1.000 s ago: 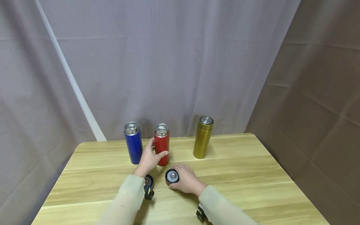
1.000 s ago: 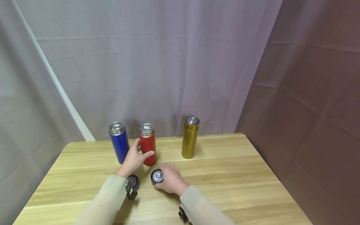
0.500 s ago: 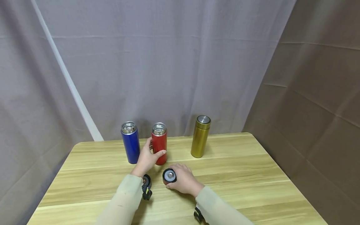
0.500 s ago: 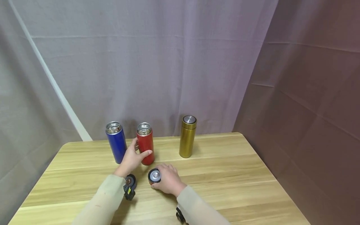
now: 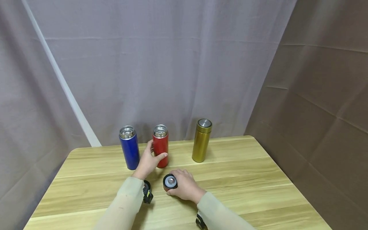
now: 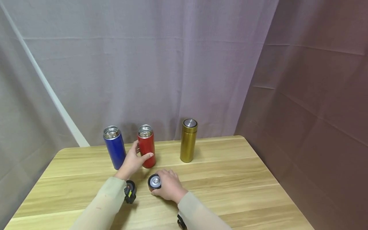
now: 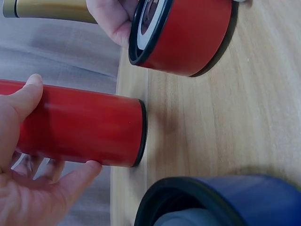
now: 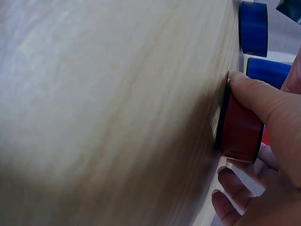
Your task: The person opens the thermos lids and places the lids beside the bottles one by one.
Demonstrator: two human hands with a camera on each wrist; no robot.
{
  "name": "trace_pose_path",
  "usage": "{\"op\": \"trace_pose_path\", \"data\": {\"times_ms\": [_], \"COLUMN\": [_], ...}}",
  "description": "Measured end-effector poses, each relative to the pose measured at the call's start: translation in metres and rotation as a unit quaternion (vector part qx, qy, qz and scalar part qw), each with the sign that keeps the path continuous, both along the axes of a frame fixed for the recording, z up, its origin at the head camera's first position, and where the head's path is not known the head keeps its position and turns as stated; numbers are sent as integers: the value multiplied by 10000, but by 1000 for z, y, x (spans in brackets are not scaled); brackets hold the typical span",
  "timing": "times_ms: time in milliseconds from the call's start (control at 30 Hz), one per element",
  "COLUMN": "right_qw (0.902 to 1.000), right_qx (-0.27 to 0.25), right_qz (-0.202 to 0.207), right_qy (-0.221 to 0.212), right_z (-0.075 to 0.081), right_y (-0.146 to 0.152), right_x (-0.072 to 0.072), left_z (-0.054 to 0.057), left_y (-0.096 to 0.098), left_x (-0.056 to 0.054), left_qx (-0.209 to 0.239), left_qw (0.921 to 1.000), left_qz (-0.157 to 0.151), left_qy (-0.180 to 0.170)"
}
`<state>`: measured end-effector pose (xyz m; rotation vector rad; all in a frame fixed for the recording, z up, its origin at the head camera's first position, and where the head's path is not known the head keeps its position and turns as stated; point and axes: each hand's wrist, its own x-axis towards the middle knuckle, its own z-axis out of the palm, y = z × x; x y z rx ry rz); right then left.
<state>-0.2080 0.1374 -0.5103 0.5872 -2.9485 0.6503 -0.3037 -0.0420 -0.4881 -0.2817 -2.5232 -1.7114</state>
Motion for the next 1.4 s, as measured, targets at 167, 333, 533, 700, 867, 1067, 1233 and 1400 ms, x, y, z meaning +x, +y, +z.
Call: {"op": "trace_pose_path", "data": {"times_ms": [167, 333, 533, 700, 867, 1067, 1233, 1400], "right_qw": [10000, 10000, 9998, 9999, 9985, 9955, 9929, 9888], "right_qx": [32, 86, 188, 128, -454, -806, -715, -846], "right_qz": [8, 12, -6, -18, -229, -477, -867, -1041], "right_qy": [1, 9, 17, -47, -189, 153, 399, 652], "right_z": [-1, -1, 3, 0, 8, 32, 51, 70], "right_y": [-1, 0, 0, 0, 14, 57, 89, 110], "right_x": [1, 0, 1, 1, 7, 13, 13, 9], "left_z": [2, 4, 4, 6, 5, 9, 15, 19], "left_y": [1, 1, 4, 7, 7, 6, 12, 27], "left_x": [1, 0, -2, 2, 15, 40, 57, 65], "left_qx": [4, 20, 38, -14, -77, -299, -493, -744], "left_qw": [10000, 10000, 9998, 9995, 9992, 9974, 9862, 9769], "left_qz": [-20, -31, -150, -134, 4, 132, 234, -24], "left_qy": [35, 67, 156, 291, 386, 649, 1564, 2001]}}
